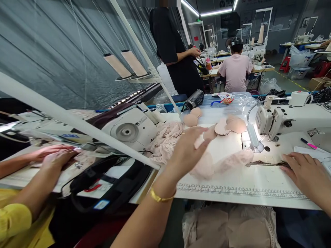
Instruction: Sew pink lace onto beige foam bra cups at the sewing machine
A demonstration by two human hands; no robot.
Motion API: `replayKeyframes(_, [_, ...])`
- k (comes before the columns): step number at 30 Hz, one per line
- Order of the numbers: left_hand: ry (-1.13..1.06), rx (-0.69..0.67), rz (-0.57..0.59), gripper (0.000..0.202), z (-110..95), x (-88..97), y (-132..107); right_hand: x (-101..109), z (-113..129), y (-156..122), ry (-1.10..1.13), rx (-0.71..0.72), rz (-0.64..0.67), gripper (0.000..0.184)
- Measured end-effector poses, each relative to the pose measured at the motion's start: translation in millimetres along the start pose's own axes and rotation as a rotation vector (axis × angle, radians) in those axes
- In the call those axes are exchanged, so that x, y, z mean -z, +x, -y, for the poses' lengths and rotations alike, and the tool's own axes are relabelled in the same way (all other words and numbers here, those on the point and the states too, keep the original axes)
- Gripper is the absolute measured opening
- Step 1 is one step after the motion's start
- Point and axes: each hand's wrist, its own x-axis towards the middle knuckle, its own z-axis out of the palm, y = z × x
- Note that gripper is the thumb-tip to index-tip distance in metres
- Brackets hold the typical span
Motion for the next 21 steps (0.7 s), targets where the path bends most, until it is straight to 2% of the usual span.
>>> replayKeyframes(3, [-0.061,-0.077,0.282,0.033,-16,-51.0,5,1,23,11,0.243,0.016,0.001,0.042])
replayKeyframes(5, [-0.045,-0.028,0.44,0.032,-27,-83.4,8,3,52,21,0.5,-0.016,0.125,0.038])
replayKeyframes(7, [-0.035,0.006,0.517,0.032,-35,-102.2,9,2,80,31,0.688,-0.087,0.286,0.039])
replayKeyframes(10, [-0.165,0.037,0.569,0.024,-40,-102.9,2,-3,105,44,0.811,-0.101,0.384,0.033])
replayKeyframes(12, [-0.407,0.124,0.722,0.017,-40,-92.9,-5,-9,109,51,0.85,-0.122,0.368,0.034])
replayKeyframes(14, [-0.637,0.253,0.878,0.019,-37,-83.2,-10,-13,106,54,0.916,-0.179,0.324,0.034])
replayKeyframes(15, [-0.689,0.31,0.875,0.023,-35,-80.3,-12,-14,104,55,0.964,-0.207,0.301,0.032])
replayKeyframes(17, [-0.699,0.383,0.705,0.035,-31,-79.8,-12,-12,102,56,1.084,-0.229,0.289,0.027])
replayKeyframes(18, [-0.714,0.391,0.61,0.043,-29,-82.0,-11,-8,101,56,1.15,-0.221,0.312,0.026])
replayKeyframes(19, [-0.765,0.385,0.564,0.051,-29,-85.4,-9,-4,101,56,1.22,-0.205,0.353,0.026])
replayKeyframes(20, [-0.86,0.371,0.583,0.059,-29,-89.5,-8,2,102,56,1.289,-0.187,0.405,0.027])
replayKeyframes(21, [-0.985,0.354,0.659,0.065,-30,-93.5,-6,9,102,56,1.35,-0.173,0.462,0.028])
